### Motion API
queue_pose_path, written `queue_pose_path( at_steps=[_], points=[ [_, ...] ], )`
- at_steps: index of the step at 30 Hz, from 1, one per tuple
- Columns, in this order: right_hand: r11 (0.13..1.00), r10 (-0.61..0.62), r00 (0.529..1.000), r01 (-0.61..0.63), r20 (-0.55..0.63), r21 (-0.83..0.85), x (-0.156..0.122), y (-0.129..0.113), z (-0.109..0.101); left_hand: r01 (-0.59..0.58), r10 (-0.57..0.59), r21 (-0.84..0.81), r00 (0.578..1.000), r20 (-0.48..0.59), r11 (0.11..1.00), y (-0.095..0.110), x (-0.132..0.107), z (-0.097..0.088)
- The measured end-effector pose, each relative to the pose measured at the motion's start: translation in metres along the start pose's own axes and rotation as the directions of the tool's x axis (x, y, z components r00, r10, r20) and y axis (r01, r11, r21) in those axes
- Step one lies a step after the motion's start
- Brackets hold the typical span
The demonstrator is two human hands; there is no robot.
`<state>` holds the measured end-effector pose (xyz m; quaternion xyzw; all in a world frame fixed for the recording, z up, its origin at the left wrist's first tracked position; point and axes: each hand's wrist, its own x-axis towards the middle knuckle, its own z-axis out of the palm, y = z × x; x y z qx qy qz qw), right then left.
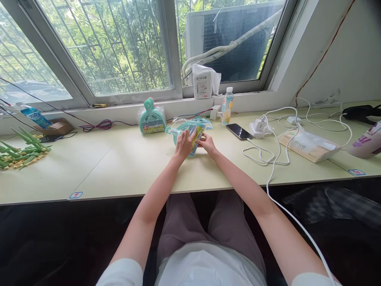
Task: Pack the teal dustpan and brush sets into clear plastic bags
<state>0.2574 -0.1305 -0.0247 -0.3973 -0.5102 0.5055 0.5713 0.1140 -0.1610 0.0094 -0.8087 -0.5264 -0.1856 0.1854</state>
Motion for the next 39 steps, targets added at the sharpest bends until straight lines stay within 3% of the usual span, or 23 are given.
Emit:
queue_pose_path(
  at_steps=[8,16,39],
  points=[
    [0.997,-0.014,0.999,0.016,0.033,-0.074,0.0,0.0,0.0,0.046,-0.046,-0.005,0.999,-0.022,0.999,0.001,-0.003,0.004],
    [0.998,-0.007,0.997,0.011,0.07,-0.056,-0.004,-0.002,0.003,0.117,-0.124,-0.12,0.991,-0.054,0.986,0.0,-0.001,0.011],
    [0.999,-0.039,0.999,0.038,-0.028,-0.019,-0.008,-0.009,0.004,0.007,-0.058,-0.255,0.979,-0.194,0.967,0.002,-0.003,0.009]
  ],
)
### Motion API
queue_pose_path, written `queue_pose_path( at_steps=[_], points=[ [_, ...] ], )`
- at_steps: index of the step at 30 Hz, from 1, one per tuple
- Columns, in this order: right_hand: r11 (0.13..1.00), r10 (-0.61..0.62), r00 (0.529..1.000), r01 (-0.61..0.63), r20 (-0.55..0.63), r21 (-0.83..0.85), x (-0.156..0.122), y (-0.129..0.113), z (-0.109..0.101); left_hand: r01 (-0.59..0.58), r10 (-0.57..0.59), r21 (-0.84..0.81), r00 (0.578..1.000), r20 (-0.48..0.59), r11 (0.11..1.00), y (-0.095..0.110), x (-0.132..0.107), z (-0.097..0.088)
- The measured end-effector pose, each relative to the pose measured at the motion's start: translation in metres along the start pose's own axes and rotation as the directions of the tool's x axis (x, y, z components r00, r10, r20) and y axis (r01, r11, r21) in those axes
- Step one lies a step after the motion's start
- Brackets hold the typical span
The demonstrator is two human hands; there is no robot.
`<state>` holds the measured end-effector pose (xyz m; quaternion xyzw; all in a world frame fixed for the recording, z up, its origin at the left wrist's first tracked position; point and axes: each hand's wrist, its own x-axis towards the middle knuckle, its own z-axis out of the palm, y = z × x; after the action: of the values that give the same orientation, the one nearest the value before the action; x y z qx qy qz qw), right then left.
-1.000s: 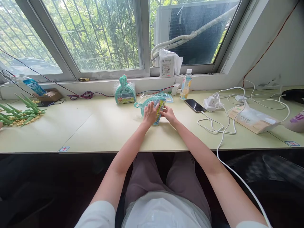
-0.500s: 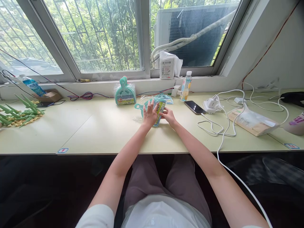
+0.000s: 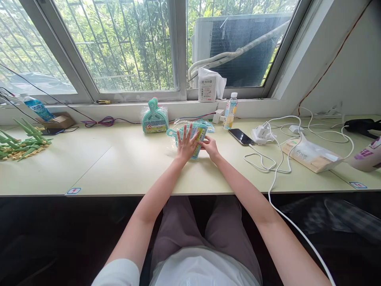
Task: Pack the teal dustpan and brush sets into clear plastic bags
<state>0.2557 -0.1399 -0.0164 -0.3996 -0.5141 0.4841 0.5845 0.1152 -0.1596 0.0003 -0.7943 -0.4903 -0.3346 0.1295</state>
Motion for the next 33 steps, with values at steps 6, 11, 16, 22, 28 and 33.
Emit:
queue_pose_path(
  at_steps=[6,11,16,22,28,33],
  points=[
    [1.0,0.016,1.0,-0.016,-0.007,-0.002,0.002,0.002,-0.001,0.066,-0.066,-0.011,0.998,0.008,0.998,0.001,-0.001,0.004],
    [0.999,0.027,1.0,-0.027,-0.012,0.029,0.002,0.001,-0.001,0.043,-0.043,-0.023,0.999,0.005,0.999,0.003,0.0,0.004],
    [0.995,0.017,1.0,-0.014,-0.026,0.1,0.003,-0.001,-0.007,-0.067,0.079,-0.129,0.993,0.089,0.989,0.005,0.002,0.008],
    [0.993,-0.017,0.996,0.028,-0.089,0.115,0.002,-0.002,-0.011,-0.254,0.302,-0.25,0.937,0.174,0.934,0.012,-0.002,0.015],
    [0.989,-0.003,0.992,0.021,-0.124,0.146,0.004,-0.002,-0.011,0.059,-0.076,-0.179,0.993,-0.086,0.982,0.028,-0.002,-0.003],
    [0.974,-0.006,0.985,0.044,-0.17,0.222,0.009,0.0,-0.014,0.467,-0.601,-0.484,0.782,-0.166,0.74,0.01,0.01,-0.001]
  ],
)
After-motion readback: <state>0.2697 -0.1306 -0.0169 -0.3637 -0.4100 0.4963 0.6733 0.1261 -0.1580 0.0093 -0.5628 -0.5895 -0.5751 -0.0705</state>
